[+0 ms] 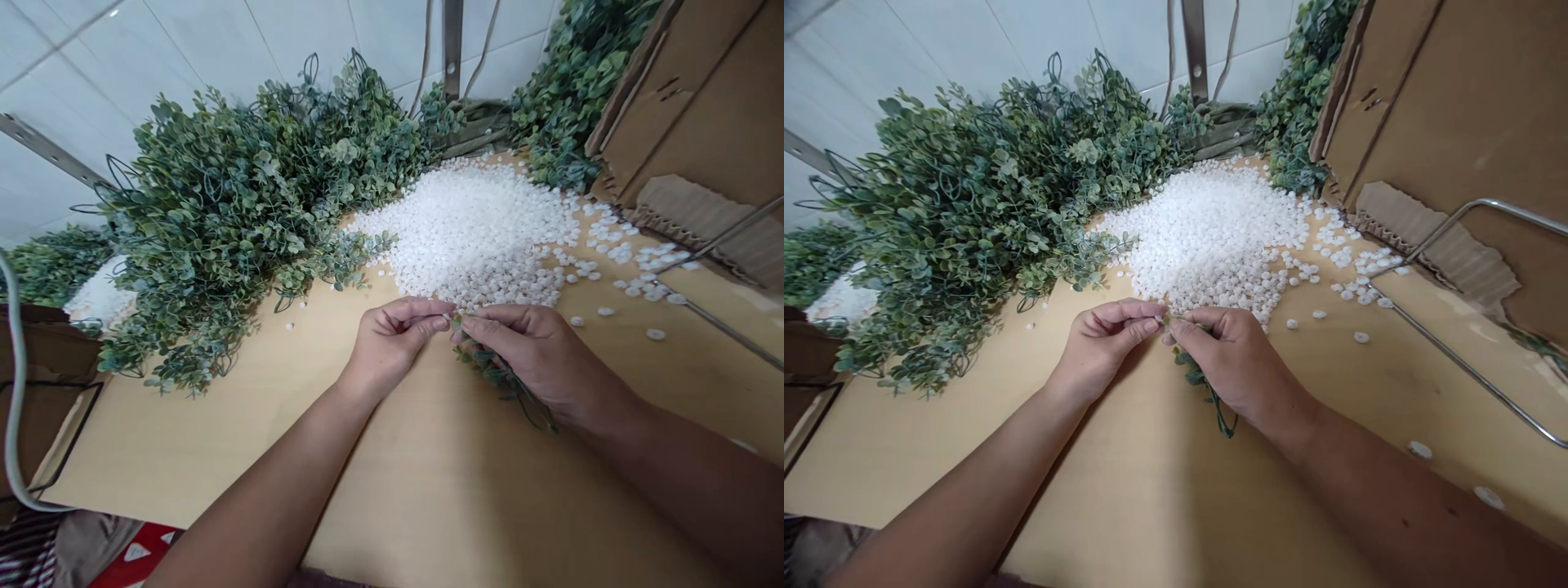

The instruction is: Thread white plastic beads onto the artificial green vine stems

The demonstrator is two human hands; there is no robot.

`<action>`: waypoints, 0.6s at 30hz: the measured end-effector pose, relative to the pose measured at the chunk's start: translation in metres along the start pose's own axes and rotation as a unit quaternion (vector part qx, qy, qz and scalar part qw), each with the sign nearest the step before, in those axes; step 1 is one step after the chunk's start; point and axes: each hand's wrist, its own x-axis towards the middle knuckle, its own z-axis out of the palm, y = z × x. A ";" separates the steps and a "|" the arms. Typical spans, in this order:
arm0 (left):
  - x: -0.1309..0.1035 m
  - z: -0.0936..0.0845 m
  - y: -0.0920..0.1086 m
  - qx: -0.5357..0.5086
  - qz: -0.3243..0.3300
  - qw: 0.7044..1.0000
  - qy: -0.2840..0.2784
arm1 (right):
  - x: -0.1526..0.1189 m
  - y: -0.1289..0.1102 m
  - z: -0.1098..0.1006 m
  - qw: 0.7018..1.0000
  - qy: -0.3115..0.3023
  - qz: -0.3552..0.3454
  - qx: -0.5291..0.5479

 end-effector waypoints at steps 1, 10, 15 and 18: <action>0.000 0.000 0.000 0.001 0.000 1.000 0.003 | 0.000 -0.001 0.000 1.000 0.002 0.003 0.000; 0.000 0.001 -0.001 -0.003 -0.006 1.000 0.011 | 0.001 0.000 0.000 1.000 -0.005 0.012 0.028; -0.001 0.002 -0.001 -0.003 -0.011 1.000 0.016 | 0.001 0.000 0.000 1.000 0.008 0.014 -0.005; -0.001 0.003 -0.001 -0.010 -0.015 1.000 0.009 | 0.001 0.000 0.000 1.000 0.011 0.016 -0.008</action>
